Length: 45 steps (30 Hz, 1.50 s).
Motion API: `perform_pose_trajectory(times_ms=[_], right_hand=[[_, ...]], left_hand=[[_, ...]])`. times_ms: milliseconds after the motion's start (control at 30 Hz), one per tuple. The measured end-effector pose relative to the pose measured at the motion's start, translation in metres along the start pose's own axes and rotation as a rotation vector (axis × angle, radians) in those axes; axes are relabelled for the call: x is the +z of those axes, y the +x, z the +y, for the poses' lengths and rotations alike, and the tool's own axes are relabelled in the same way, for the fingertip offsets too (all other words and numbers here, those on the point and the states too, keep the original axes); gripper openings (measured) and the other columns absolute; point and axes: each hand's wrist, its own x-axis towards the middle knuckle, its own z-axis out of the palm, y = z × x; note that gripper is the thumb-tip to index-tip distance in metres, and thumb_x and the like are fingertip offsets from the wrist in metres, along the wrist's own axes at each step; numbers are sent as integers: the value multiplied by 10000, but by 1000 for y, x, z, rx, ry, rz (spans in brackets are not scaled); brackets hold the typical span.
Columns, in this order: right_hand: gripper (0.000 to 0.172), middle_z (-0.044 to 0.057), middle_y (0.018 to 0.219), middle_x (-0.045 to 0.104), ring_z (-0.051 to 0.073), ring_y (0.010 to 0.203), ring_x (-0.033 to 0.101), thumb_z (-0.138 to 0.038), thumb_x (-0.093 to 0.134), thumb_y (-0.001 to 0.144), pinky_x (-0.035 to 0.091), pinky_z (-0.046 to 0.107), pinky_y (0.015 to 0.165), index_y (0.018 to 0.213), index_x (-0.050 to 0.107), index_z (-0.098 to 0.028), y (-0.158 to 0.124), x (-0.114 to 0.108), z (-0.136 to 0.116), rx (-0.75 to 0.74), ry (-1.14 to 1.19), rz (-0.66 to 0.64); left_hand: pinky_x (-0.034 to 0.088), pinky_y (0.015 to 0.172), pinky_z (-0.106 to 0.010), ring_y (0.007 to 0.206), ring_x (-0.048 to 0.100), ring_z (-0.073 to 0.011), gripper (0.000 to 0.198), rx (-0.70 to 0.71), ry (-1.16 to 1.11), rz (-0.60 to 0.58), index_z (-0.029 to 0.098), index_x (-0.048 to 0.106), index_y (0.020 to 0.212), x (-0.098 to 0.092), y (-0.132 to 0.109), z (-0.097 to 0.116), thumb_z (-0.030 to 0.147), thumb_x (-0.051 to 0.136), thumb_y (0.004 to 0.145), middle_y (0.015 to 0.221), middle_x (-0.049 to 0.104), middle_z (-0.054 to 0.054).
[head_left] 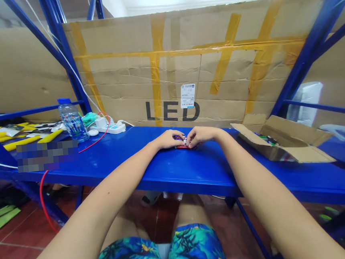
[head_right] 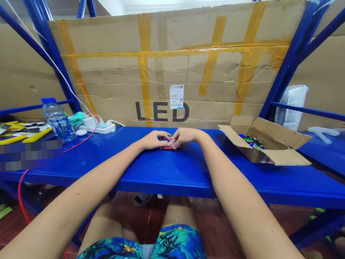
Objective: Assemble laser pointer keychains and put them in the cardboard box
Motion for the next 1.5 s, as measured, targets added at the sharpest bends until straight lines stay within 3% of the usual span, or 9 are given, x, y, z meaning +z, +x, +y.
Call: perform_pose_trajectory(times_ms=[233,367,500,733,1067,1233,1367,1433,1500], right_hand=[[133,-15,630,641,125,599,545,-283,746,620,411,231,561,703,716,-184,9,9,0,-21,-67,8],[171,-37,604,600,129,578,544,-271,765,603,399,238,544,695,641,-197,12,13,-3,13,-141,63],[191,-42,653,619,130,587,555,-235,746,610,405,238,553,780,659,-214,13,15,-6,10,-155,76],[100,-10,668,656,142,618,588,-228,727,647,434,239,574,734,694,-192,11,11,-1,51,-163,64],[48,-9,632,651,147,626,591,-187,715,670,427,244,588,711,690,-184,12,9,5,105,-164,186],[50,20,733,699,146,699,627,-171,653,726,459,230,642,770,676,-165,14,7,9,35,-92,259],[55,36,703,684,137,667,619,-195,634,773,475,234,650,776,658,-145,12,6,13,-60,140,302],[97,28,685,670,126,645,596,-238,641,797,468,236,639,783,660,-144,10,6,12,-102,237,294],[172,31,691,668,118,643,588,-307,662,817,471,238,642,771,653,-142,9,8,11,-117,327,256]], left_hand=[[500,922,-315,1041,679,-238,366,-35,-9,-35,183,773,997,-3,-1,7,442,746,740,1096,759,-54],[494,946,-314,1047,676,-231,327,-40,30,-10,196,775,990,-4,-3,6,417,737,752,1098,760,-42],[501,937,-313,1038,675,-233,347,-75,98,27,210,776,981,-6,-4,1,464,734,748,1096,758,-35],[488,975,-310,1070,661,-242,372,-176,306,76,251,768,984,-15,-6,-8,544,701,764,1142,743,-23],[498,929,-333,1055,656,-262,415,-292,441,126,263,746,995,-29,-15,-19,612,621,810,1114,743,-42],[405,1067,-422,1199,582,-297,362,-244,505,147,243,702,1120,-24,-16,-6,477,545,893,1232,694,-71],[378,1101,-389,1265,526,-275,422,-42,576,140,196,592,1278,-9,-12,17,352,551,888,1329,614,-107],[393,1082,-395,1245,531,-288,446,32,607,129,180,566,1277,-1,-9,27,396,584,886,1305,609,-129],[424,1029,-397,1170,573,-292,340,48,630,97,171,585,1188,6,-6,33,391,537,933,1206,644,-137]])
